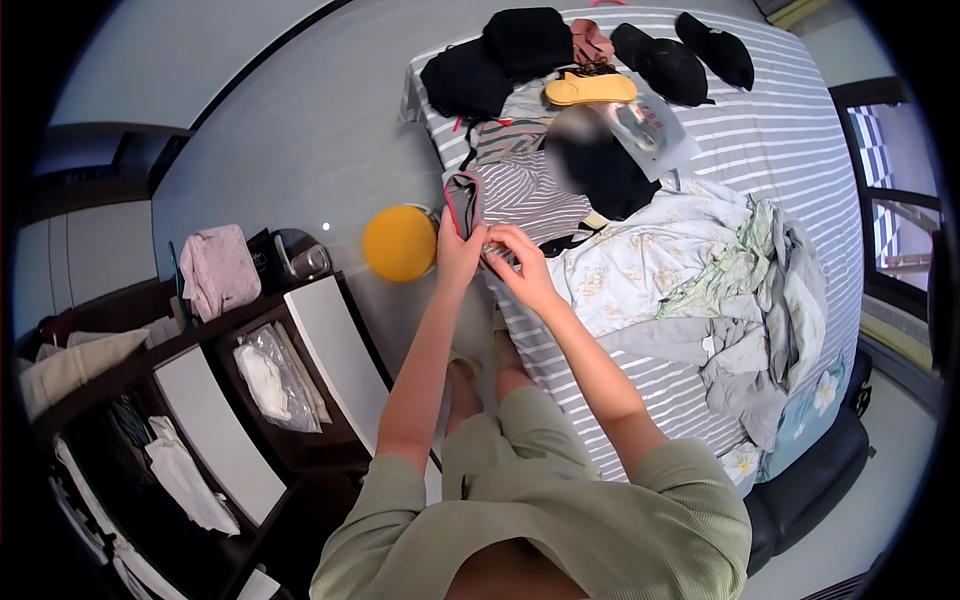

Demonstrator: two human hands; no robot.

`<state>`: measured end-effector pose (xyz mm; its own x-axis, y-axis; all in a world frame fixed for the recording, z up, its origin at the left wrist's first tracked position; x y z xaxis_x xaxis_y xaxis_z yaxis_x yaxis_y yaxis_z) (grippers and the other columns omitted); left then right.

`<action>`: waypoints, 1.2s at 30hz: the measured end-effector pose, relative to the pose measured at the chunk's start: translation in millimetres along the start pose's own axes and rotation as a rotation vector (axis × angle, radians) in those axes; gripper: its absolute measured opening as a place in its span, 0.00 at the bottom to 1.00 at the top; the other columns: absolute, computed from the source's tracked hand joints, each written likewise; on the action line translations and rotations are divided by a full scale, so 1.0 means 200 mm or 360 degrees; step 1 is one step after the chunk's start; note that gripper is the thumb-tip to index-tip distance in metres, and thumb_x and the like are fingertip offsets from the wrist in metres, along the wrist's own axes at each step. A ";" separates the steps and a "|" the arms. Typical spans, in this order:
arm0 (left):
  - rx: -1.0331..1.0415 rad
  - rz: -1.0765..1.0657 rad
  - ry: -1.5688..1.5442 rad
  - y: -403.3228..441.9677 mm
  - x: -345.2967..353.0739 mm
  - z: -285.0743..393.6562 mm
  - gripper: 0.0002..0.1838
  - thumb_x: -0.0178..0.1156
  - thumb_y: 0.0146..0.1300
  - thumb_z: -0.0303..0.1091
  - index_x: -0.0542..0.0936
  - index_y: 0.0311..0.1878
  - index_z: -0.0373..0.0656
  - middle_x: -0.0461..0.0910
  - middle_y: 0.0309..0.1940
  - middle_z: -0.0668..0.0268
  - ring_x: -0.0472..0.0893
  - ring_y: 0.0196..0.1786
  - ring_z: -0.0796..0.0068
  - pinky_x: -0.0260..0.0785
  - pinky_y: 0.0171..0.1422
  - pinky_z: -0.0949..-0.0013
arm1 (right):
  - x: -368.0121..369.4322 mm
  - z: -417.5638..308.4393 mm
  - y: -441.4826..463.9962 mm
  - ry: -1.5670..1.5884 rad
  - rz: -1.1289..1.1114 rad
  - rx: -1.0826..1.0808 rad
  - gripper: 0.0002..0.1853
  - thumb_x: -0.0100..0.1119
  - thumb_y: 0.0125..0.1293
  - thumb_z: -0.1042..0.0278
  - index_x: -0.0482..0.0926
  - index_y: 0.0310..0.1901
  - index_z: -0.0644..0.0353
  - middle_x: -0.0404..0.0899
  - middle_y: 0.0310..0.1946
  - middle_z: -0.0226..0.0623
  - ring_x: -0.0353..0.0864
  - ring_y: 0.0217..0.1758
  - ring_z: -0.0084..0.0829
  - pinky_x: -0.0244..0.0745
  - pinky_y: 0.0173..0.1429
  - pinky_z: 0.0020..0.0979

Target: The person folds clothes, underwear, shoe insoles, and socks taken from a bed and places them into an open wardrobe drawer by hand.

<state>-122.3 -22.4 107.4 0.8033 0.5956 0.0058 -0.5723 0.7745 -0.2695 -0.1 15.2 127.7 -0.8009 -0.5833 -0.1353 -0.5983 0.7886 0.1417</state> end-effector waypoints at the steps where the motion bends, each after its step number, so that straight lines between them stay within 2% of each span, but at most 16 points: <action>1: 0.0063 0.0013 0.0045 -0.01 -0.05 0.00 0.18 0.57 0.54 0.25 0.67 0.49 0.35 0.75 0.39 0.64 0.74 0.40 0.77 0.67 0.46 0.72 | 0.03 0.01 -0.01 0.0084 -0.0045 0.0017 0.09 0.53 0.55 0.74 0.75 0.38 0.64 0.74 0.39 0.39 0.74 0.42 0.36 0.68 0.49 0.28; 6: 0.0053 0.0002 -0.0160 -0.15 -0.23 0.18 0.17 0.56 0.56 0.24 0.69 0.50 0.35 0.76 0.40 0.65 0.75 0.42 0.79 0.66 0.47 0.74 | 0.18 0.18 -0.06 0.0349 0.0308 0.0341 0.11 0.48 0.60 0.73 0.74 0.44 0.62 0.72 0.37 0.31 0.71 0.39 0.22 0.66 0.46 0.23; 10: -0.0153 -0.0175 -0.0276 -0.28 -0.39 0.35 0.17 0.57 0.56 0.23 0.71 0.50 0.36 0.77 0.40 0.66 0.75 0.42 0.81 0.67 0.47 0.75 | 0.34 0.30 -0.08 0.0360 0.0123 0.0433 0.28 0.47 0.53 0.75 0.63 0.60 0.55 0.63 0.55 0.35 0.64 0.54 0.30 0.61 0.57 0.28; 13: -0.0241 -0.0267 -0.0308 -0.38 -0.53 0.41 0.18 0.58 0.53 0.23 0.72 0.49 0.35 0.77 0.40 0.66 0.76 0.41 0.81 0.68 0.46 0.75 | 0.51 0.34 -0.11 0.0658 0.0032 0.0745 0.29 0.44 0.55 0.71 0.60 0.63 0.53 0.61 0.59 0.36 0.62 0.57 0.32 0.57 0.62 0.30; 17: -0.0349 -0.0293 -0.0424 -0.52 -0.73 0.56 0.19 0.58 0.52 0.22 0.71 0.50 0.34 0.77 0.41 0.64 0.76 0.42 0.79 0.68 0.48 0.74 | 0.77 0.50 -0.20 0.1021 -0.0129 0.1061 0.26 0.35 0.66 0.58 0.57 0.64 0.59 0.59 0.63 0.36 0.54 0.67 0.29 0.48 0.67 0.29; 18: -0.0360 -0.0272 -0.0514 -0.56 -0.79 0.58 0.20 0.57 0.52 0.22 0.70 0.50 0.34 0.77 0.41 0.63 0.76 0.42 0.79 0.68 0.48 0.73 | 0.85 0.79 -0.29 0.1319 -0.0121 0.1402 0.26 0.32 0.68 0.53 0.59 0.63 0.57 0.62 0.61 0.35 0.58 0.64 0.31 0.50 0.67 0.29; 19: -0.0370 -0.0252 -0.0603 -0.59 -0.85 0.59 0.20 0.57 0.52 0.22 0.70 0.51 0.34 0.76 0.42 0.63 0.76 0.43 0.78 0.68 0.48 0.73 | 0.90 0.85 -0.30 0.1477 -0.0078 0.1404 0.27 0.34 0.67 0.49 0.62 0.62 0.56 0.66 0.59 0.34 0.64 0.61 0.32 0.56 0.64 0.32; 21: -0.0327 -0.0245 -0.0695 -0.64 -0.98 0.58 0.20 0.56 0.53 0.24 0.69 0.51 0.33 0.76 0.42 0.62 0.76 0.42 0.76 0.68 0.48 0.73 | 0.98 0.78 -0.32 0.1997 -0.0295 0.1643 0.27 0.36 0.66 0.45 0.65 0.59 0.55 0.69 0.57 0.34 0.68 0.58 0.34 0.62 0.59 0.37; 22: -0.0332 -0.0202 -0.0724 -0.66 -1.05 0.59 0.20 0.56 0.54 0.24 0.69 0.51 0.33 0.76 0.42 0.62 0.76 0.42 0.76 0.68 0.48 0.73 | 0.99 0.56 -0.31 0.1724 -0.0158 0.1562 0.27 0.37 0.64 0.43 0.66 0.57 0.53 0.70 0.56 0.34 0.70 0.56 0.35 0.66 0.56 0.41; 23: -0.0337 -0.0158 -0.0755 -0.70 -1.11 0.59 0.20 0.56 0.54 0.25 0.69 0.51 0.33 0.76 0.42 0.62 0.76 0.42 0.77 0.68 0.48 0.73 | 1.05 0.40 -0.32 0.2098 -0.0376 0.1663 0.28 0.38 0.64 0.41 0.67 0.57 0.52 0.70 0.55 0.34 0.70 0.55 0.37 0.66 0.56 0.41; 25: -0.0308 0.0016 -0.0810 -0.75 -1.23 0.55 0.19 0.58 0.55 0.27 0.71 0.50 0.35 0.77 0.41 0.63 0.76 0.43 0.78 0.67 0.48 0.74 | 1.09 0.29 -0.33 0.1680 -0.0179 0.1748 0.30 0.39 0.63 0.40 0.67 0.57 0.54 0.71 0.54 0.37 0.70 0.56 0.40 0.65 0.58 0.42; 28: -0.0335 0.0276 -0.0907 -0.83 -1.44 0.47 0.18 0.57 0.56 0.29 0.71 0.50 0.35 0.77 0.41 0.64 0.75 0.42 0.78 0.66 0.48 0.75 | 1.22 0.19 -0.35 0.2092 -0.0377 0.1749 0.34 0.42 0.61 0.37 0.67 0.56 0.61 0.72 0.53 0.43 0.71 0.55 0.42 0.63 0.60 0.44; 32: -0.0326 0.0604 -0.0976 -0.99 -1.73 0.37 0.15 0.56 0.58 0.30 0.74 0.48 0.37 0.77 0.40 0.66 0.75 0.43 0.79 0.66 0.47 0.75 | 1.27 0.26 -0.33 0.1697 -0.0506 0.1700 0.23 0.54 0.58 0.56 0.70 0.52 0.60 0.75 0.48 0.41 0.74 0.51 0.38 0.68 0.56 0.38; 33: -0.0278 0.0718 -0.0916 -1.03 -1.79 0.37 0.14 0.57 0.58 0.31 0.74 0.47 0.37 0.77 0.40 0.67 0.74 0.42 0.80 0.65 0.47 0.75 | 1.27 0.21 -0.29 0.1210 -0.0412 0.1701 0.21 0.56 0.57 0.60 0.70 0.51 0.60 0.75 0.46 0.38 0.75 0.49 0.33 0.70 0.54 0.34; 35: -0.0217 0.0861 -0.0899 -1.11 -1.92 0.28 0.14 0.57 0.58 0.32 0.75 0.46 0.37 0.76 0.39 0.69 0.73 0.42 0.82 0.63 0.48 0.76 | 1.38 0.15 -0.23 0.1449 -0.0706 0.1697 0.20 0.57 0.56 0.65 0.71 0.50 0.60 0.76 0.45 0.35 0.75 0.47 0.29 0.70 0.51 0.29; 36: -0.0216 0.0947 -0.0885 -1.15 -1.99 0.22 0.14 0.57 0.58 0.33 0.76 0.46 0.37 0.76 0.39 0.69 0.73 0.41 0.82 0.62 0.48 0.77 | 1.43 0.13 -0.18 0.1255 -0.0763 0.1527 0.17 0.56 0.58 0.67 0.72 0.49 0.61 0.76 0.45 0.33 0.75 0.48 0.29 0.68 0.55 0.30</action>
<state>-317.5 -427.5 209.3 0.1531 0.9443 0.2913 -0.8226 0.2851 -0.4919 -207.6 -174.3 59.3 -0.5113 -0.5393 0.6691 -0.8302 0.1087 -0.5468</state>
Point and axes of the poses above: each hand's wrist, its own y-axis towards the middle knuckle, its own x-axis out of the palm, z = x × y, the point moved 3 cm from there along y, towards the middle knuckle
